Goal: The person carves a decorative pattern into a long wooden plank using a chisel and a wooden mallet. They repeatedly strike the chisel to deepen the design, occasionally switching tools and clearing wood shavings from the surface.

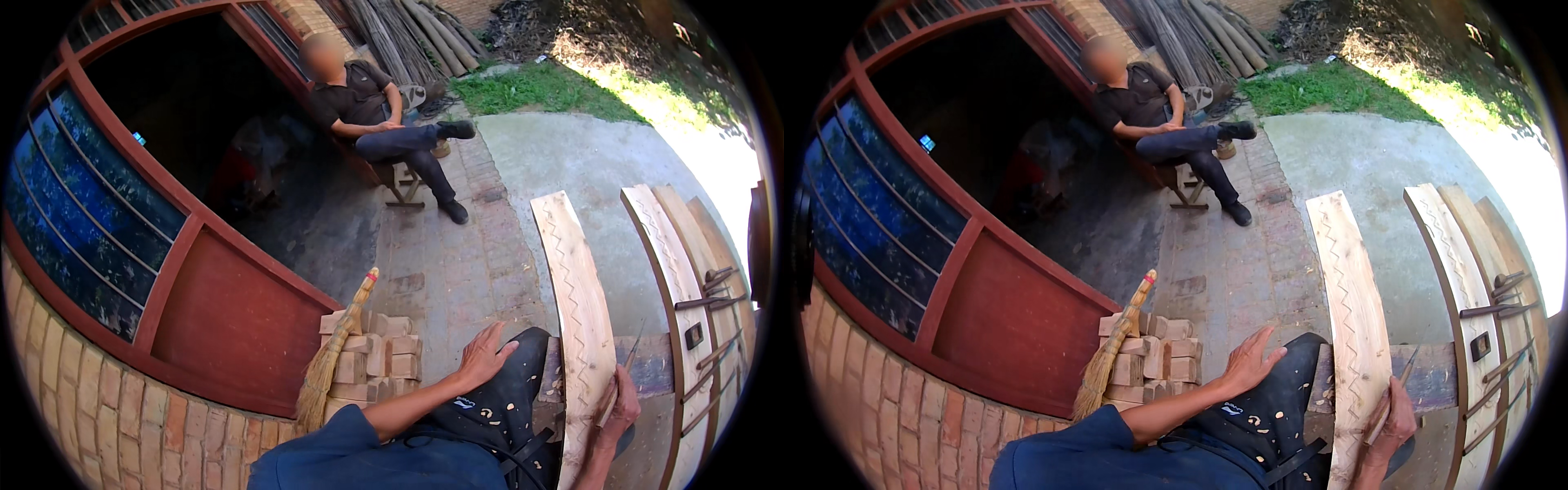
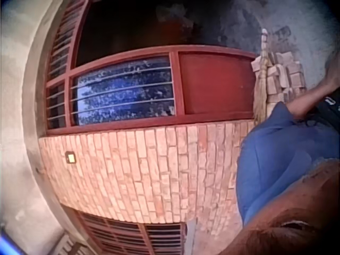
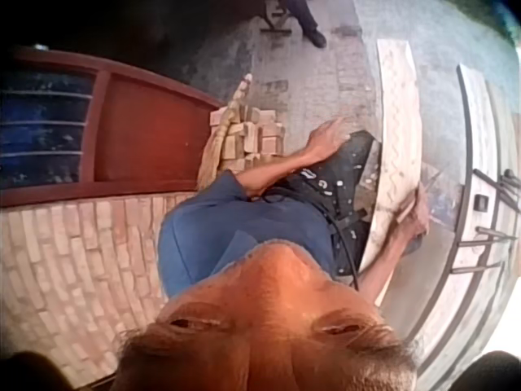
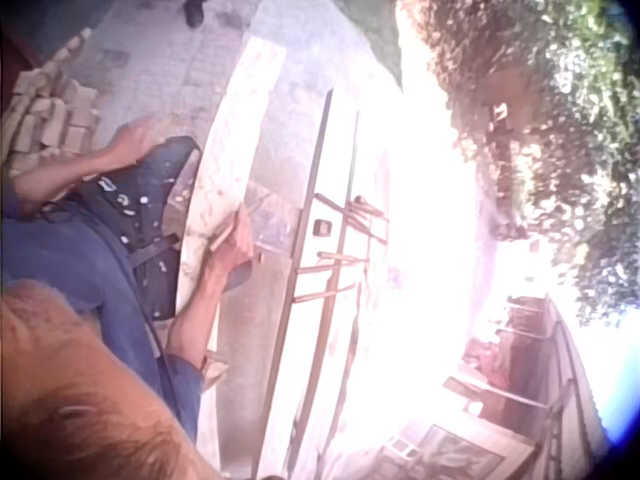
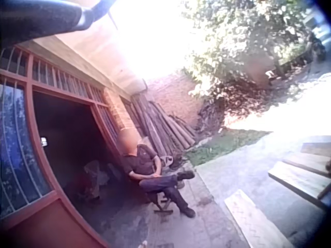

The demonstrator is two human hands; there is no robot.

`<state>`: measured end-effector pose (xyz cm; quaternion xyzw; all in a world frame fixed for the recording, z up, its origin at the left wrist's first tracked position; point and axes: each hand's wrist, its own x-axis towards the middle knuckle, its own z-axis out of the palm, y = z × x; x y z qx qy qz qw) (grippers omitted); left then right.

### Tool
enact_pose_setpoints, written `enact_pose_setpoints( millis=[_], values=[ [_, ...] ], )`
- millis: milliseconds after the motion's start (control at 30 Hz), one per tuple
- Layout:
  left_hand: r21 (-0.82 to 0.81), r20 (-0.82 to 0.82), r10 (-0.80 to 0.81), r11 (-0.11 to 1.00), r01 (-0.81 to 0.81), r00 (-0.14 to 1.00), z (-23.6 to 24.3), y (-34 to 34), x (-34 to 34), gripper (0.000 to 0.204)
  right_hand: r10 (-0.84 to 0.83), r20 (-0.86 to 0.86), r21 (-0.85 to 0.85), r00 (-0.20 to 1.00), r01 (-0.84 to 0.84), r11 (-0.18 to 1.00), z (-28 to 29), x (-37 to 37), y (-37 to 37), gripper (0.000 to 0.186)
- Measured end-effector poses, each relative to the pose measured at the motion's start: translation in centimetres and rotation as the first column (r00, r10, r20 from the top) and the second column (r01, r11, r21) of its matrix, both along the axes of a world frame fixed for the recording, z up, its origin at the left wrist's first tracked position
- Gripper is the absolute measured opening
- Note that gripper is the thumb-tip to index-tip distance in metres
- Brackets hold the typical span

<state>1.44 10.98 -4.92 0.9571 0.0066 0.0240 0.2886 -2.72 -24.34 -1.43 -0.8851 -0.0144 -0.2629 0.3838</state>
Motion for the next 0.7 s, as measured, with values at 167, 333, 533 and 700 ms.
enact_pose_setpoints(
  millis=[167, 333, 533, 700],
  values=[
    [0.352, -0.098, -0.316, 0.876, 0.330, 0.944, -3.0, -4.0, -6.6, 0.091, -0.019, -0.005, -0.002, 1.000, 0.019, 1.000, 0.0, 0.0, -0.2, 0.027],
    [-0.166, -0.114, -0.753, 0.658, 0.735, 0.648, -3.4, -5.4, -8.7, 0.057, 0.000, 0.001, -0.016, 1.000, 0.000, 1.000, -0.1, 0.0, -0.4, 0.027],
    [0.077, -0.076, -0.921, 0.376, 0.923, 0.381, -3.8, -2.6, -1.6, 0.052, 0.010, -0.046, 0.082, 0.999, -0.006, 0.997, 0.8, -0.2, 0.1, 0.027],
    [0.104, 0.005, -0.040, 0.994, 0.039, 0.999, -4.6, 0.9, 8.5, 0.066, 0.012, -0.026, -0.007, 1.000, -0.012, 1.000, 0.3, -0.1, -0.3, 0.027]
  ],
)
